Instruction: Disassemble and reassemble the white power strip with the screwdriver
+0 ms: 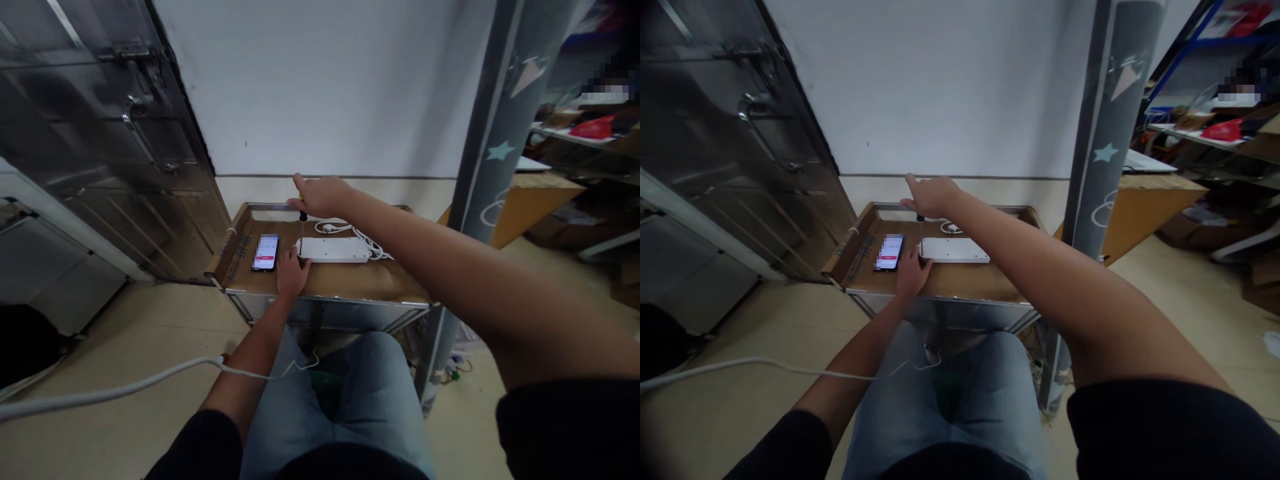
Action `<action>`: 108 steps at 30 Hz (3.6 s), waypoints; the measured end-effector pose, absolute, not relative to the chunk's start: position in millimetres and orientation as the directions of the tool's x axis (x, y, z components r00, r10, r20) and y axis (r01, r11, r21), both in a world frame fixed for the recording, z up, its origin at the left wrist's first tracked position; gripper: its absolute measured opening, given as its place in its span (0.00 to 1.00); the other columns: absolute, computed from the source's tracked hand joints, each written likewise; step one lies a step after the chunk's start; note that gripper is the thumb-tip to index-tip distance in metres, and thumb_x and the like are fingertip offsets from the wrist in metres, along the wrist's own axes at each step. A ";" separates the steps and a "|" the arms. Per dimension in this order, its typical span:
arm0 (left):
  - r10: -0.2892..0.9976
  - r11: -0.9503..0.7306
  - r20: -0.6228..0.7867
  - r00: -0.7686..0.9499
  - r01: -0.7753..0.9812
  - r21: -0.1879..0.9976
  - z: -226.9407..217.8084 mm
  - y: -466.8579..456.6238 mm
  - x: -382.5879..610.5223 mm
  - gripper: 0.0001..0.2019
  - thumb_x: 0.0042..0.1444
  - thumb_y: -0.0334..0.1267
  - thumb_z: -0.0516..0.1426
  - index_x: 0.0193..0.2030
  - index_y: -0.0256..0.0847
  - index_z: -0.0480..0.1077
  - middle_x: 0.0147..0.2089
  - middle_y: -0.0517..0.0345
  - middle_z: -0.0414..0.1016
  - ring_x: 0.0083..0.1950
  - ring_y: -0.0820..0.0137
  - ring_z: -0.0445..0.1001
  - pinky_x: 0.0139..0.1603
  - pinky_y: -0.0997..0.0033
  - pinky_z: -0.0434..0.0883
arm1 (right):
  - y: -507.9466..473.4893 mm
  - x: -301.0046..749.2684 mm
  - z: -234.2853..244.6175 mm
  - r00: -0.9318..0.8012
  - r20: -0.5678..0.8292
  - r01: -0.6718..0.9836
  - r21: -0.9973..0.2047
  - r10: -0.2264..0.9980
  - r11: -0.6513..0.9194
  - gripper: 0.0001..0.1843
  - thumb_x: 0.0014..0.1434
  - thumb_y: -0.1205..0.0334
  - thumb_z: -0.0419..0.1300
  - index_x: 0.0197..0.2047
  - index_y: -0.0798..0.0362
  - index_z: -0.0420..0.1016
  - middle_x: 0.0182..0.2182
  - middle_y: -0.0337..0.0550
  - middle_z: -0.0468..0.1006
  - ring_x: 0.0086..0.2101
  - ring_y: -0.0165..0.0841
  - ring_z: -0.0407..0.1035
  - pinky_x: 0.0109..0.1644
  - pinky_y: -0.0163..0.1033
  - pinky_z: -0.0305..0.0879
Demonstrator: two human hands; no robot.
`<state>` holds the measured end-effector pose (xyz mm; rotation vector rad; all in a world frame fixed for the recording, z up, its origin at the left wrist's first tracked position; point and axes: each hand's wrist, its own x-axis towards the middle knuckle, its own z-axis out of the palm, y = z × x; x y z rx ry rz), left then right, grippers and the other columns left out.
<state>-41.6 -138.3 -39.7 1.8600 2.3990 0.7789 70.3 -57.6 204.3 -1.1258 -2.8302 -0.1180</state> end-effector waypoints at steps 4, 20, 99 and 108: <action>0.909 0.175 0.288 -0.301 0.904 0.390 -38.1 -139.0 -41.3 0.32 0.71 0.53 0.56 0.74 0.34 0.62 0.64 0.37 0.74 0.68 0.51 0.71 0.69 0.55 0.67 | -46.9 65.7 210.4 -0.774 0.012 0.633 0.030 0.633 0.774 0.27 0.69 0.54 0.57 0.65 0.59 0.63 0.60 0.60 0.72 0.44 0.36 0.72 0.50 0.40 0.67; 0.911 0.175 0.278 -0.304 0.897 0.407 -39.9 -137.6 -40.9 0.34 0.71 0.53 0.55 0.75 0.32 0.61 0.64 0.36 0.74 0.68 0.49 0.71 0.69 0.52 0.68 | -55.1 63.6 206.3 -0.705 0.106 0.708 0.048 0.701 0.704 0.35 0.71 0.41 0.54 0.68 0.60 0.64 0.60 0.65 0.72 0.53 0.47 0.72 0.56 0.45 0.67; 0.897 0.180 0.297 -0.328 0.883 0.434 -43.7 -138.6 -38.8 0.30 0.71 0.52 0.56 0.72 0.36 0.63 0.66 0.38 0.75 0.67 0.51 0.72 0.69 0.53 0.68 | -44.4 75.3 221.2 -0.688 -0.012 0.714 0.166 0.726 0.680 0.34 0.69 0.31 0.54 0.45 0.58 0.80 0.46 0.61 0.80 0.48 0.46 0.76 0.49 0.44 0.67; 0.898 0.175 0.287 -0.334 0.869 0.464 -40.9 -138.8 -38.5 0.31 0.70 0.51 0.58 0.72 0.35 0.64 0.65 0.37 0.75 0.67 0.48 0.73 0.68 0.51 0.68 | -53.5 62.8 224.1 -0.807 -0.056 0.586 0.058 0.589 0.808 0.25 0.69 0.52 0.62 0.63 0.55 0.69 0.58 0.54 0.76 0.49 0.34 0.73 0.53 0.38 0.67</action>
